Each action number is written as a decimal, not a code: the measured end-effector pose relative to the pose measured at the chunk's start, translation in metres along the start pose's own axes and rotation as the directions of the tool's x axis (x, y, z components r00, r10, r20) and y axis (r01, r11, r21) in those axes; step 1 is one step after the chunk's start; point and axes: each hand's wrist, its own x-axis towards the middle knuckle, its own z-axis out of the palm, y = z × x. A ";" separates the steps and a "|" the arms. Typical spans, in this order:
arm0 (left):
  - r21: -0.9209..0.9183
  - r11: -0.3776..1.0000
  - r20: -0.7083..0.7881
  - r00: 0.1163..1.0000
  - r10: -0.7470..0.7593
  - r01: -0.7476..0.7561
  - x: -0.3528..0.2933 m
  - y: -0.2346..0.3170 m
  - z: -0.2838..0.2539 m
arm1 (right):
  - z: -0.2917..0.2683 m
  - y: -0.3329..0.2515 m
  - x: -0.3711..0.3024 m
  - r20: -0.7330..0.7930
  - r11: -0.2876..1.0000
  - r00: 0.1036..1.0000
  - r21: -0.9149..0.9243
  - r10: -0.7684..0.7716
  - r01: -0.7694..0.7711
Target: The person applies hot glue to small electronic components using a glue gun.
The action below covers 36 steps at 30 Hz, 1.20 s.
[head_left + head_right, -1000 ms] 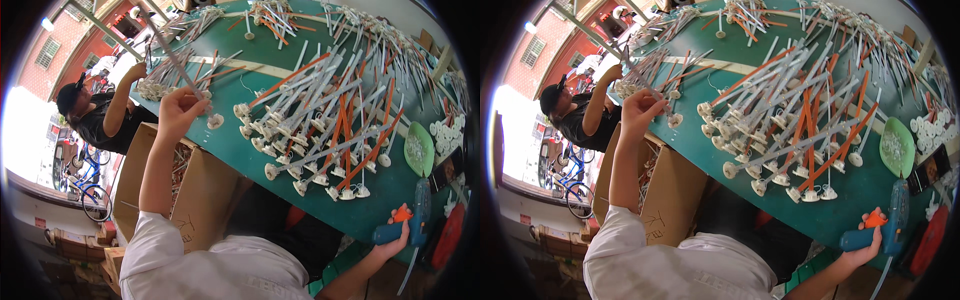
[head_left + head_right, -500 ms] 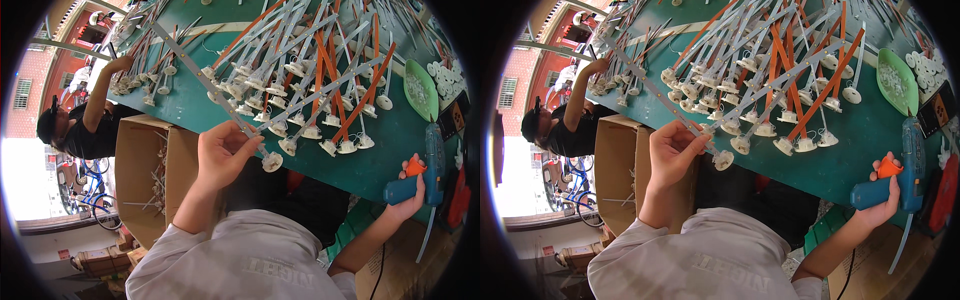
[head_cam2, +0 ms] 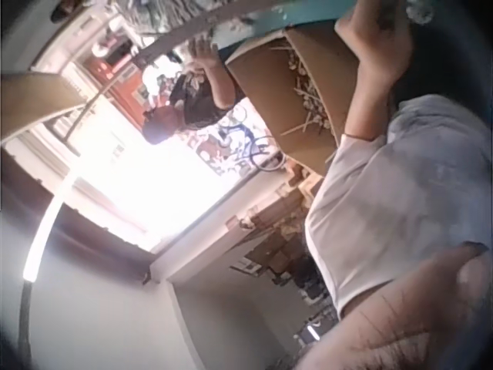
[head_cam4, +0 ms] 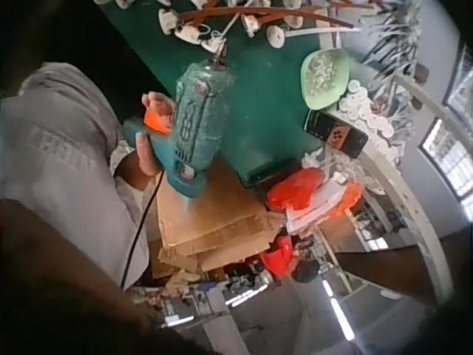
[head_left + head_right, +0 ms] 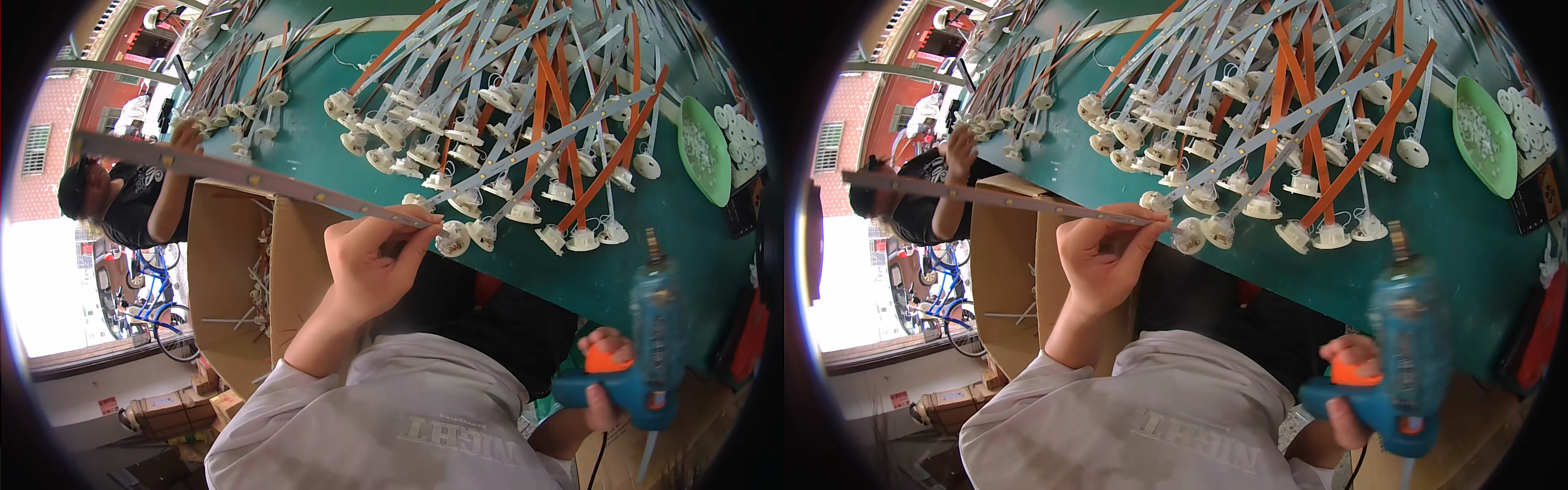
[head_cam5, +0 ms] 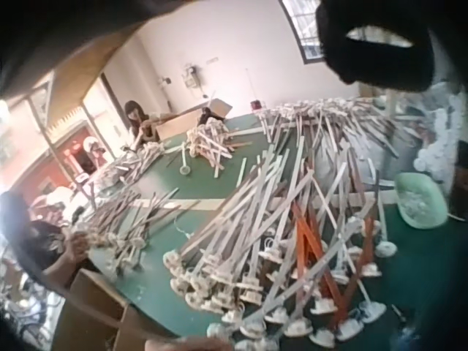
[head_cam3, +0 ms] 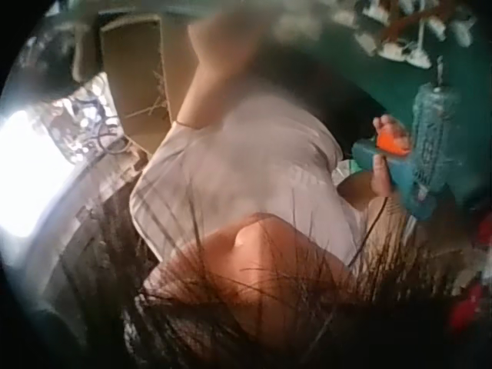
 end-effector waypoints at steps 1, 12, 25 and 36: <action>-0.008 1.000 0.010 1.000 -0.001 0.001 -0.001 -0.004 0.002 | 0.034 0.001 -0.001 0.023 0.995 0.999 0.087 0.039 -0.041; 0.164 0.981 0.050 0.994 0.099 -0.106 -0.005 -0.010 0.004 | 0.084 0.046 0.010 0.244 0.857 0.957 -0.514 0.160 -0.012; 0.153 0.986 0.037 0.997 0.065 -0.070 -0.005 -0.013 0.005 | 0.090 0.058 0.012 0.210 0.880 0.971 -0.476 0.115 -0.002; 0.125 0.989 0.038 0.996 0.077 -0.081 -0.005 -0.012 0.005 | 0.088 0.058 0.013 0.274 0.841 0.961 -0.527 0.035 0.119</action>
